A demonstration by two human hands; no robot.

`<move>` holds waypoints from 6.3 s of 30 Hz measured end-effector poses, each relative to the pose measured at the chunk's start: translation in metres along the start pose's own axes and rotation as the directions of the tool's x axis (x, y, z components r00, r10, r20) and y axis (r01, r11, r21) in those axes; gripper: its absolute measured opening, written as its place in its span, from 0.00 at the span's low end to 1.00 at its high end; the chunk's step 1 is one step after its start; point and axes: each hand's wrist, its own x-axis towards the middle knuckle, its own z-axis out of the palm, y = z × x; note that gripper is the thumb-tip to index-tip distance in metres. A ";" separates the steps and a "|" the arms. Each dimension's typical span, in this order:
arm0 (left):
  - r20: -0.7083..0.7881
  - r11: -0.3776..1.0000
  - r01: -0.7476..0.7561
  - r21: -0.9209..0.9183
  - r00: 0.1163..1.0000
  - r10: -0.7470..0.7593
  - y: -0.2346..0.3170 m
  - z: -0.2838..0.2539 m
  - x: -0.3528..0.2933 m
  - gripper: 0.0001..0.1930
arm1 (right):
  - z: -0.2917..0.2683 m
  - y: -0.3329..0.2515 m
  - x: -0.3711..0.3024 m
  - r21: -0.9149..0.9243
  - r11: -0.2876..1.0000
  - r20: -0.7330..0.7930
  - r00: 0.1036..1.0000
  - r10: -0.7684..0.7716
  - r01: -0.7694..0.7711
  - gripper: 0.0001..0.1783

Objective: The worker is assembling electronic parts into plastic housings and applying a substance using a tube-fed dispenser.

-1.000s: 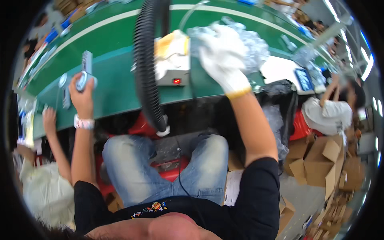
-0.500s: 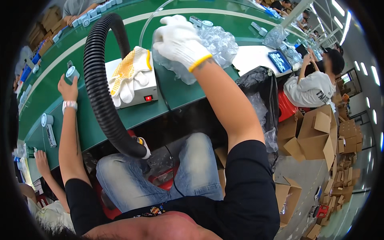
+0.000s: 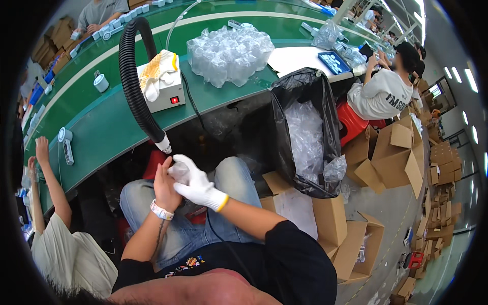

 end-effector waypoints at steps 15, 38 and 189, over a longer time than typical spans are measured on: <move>0.330 0.443 -0.456 0.772 0.883 0.334 0.001 -0.009 0.018 0.25 | -0.020 0.027 0.017 0.192 0.936 0.364 0.907 0.213 -0.296 0.20; 0.151 0.997 0.029 0.069 0.988 -0.039 0.020 0.018 0.023 0.17 | -0.325 0.098 0.018 0.130 0.946 -0.651 0.695 0.307 -0.296 0.29; 0.046 0.371 -0.612 0.698 0.556 0.830 0.246 -0.041 0.040 0.29 | -0.225 0.068 0.190 -0.595 0.800 -0.597 0.626 -0.501 0.073 0.20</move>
